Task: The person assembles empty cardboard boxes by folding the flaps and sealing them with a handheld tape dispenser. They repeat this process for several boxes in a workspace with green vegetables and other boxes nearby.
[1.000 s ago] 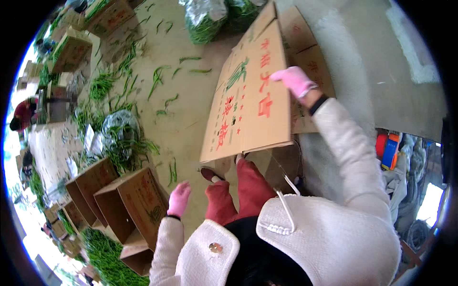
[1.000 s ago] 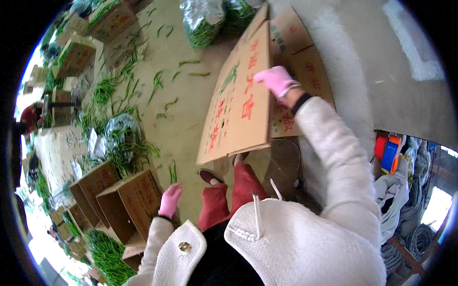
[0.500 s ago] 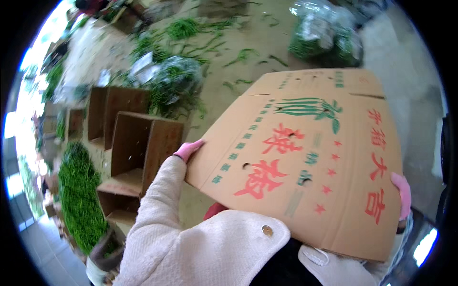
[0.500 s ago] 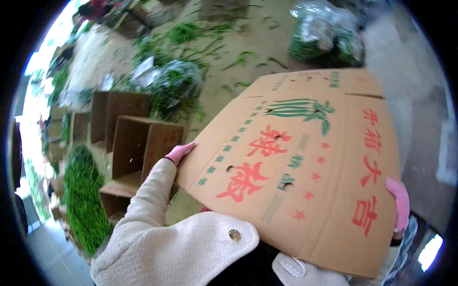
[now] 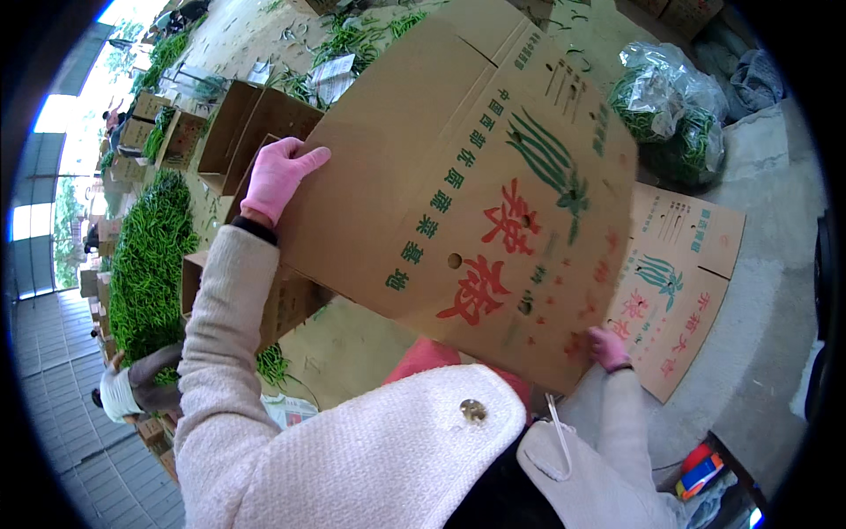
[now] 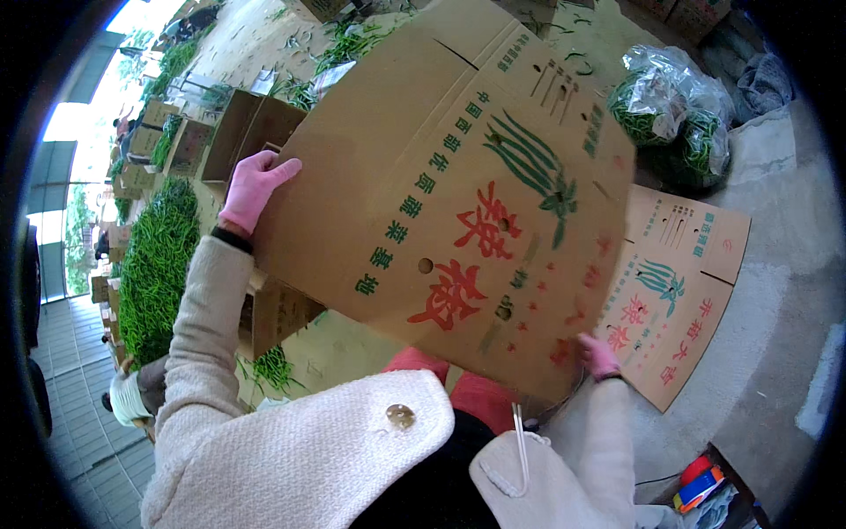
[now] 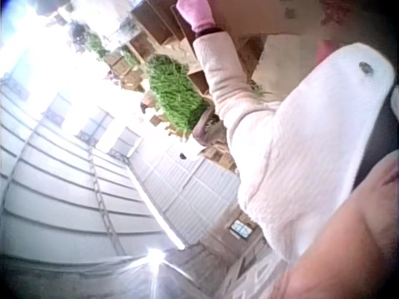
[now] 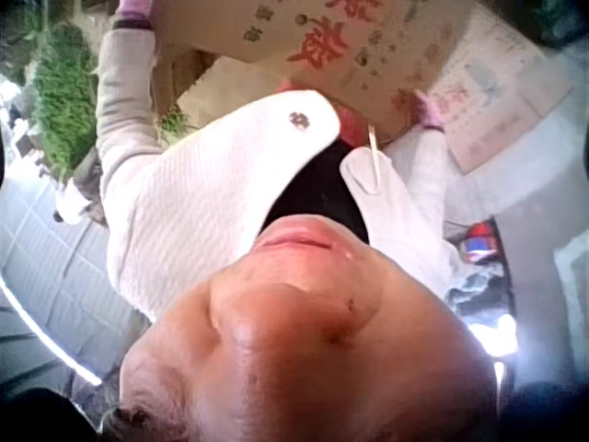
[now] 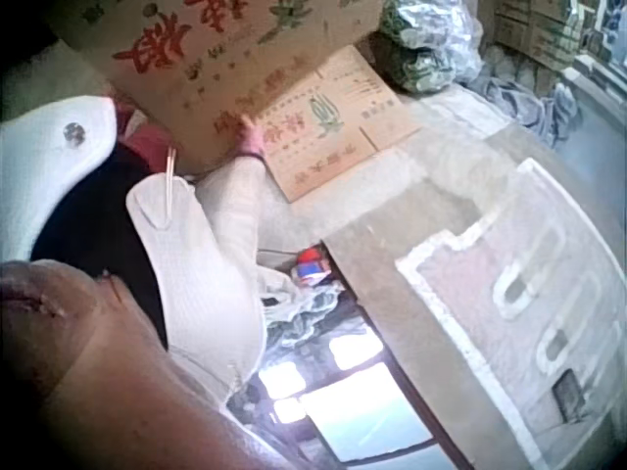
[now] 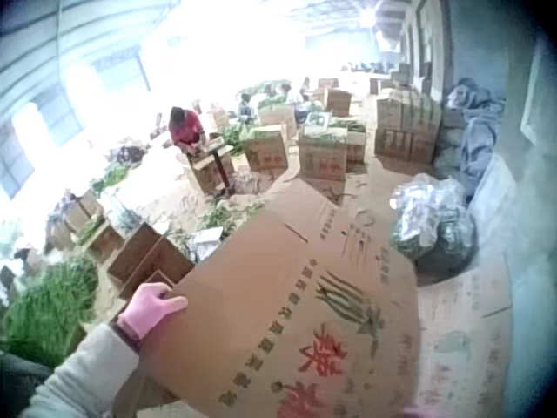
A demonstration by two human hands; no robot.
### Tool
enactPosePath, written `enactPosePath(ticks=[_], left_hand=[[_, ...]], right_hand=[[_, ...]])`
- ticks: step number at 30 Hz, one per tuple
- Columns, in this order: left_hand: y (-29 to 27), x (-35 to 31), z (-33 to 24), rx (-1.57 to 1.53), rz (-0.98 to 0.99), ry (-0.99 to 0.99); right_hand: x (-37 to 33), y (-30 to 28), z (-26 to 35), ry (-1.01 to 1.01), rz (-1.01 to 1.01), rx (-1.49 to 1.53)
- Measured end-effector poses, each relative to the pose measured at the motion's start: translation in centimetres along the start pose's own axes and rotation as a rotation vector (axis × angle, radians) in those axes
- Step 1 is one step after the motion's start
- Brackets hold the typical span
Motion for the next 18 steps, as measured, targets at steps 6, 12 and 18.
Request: enactPosePath(ticks=[6,12,18], left_hand=[[18.4,-12.9,2.8,0.412,-0.254,0.083],[39.6,-18.7,16.3,0.402,0.057,0.083],[40.1,-16.9,13.2,0.184,0.269,-0.052]], right_hand=[[8.2,10.4,3.1,-0.092,0.02,-0.26],[10.9,21.7,8.4,-0.494,0.042,-0.319],[9.4,26.5,6.2,-0.572,-0.051,-0.429]])
Point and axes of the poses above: each hand's wrist, its own x-axis towards the middle knuckle, its own y-axis out of the palm, z = x × y, the point moved 4 cm from there along x, towards the middle knuckle, and after that the axes turned 11 degrees about -y, right-handed, at the moved point
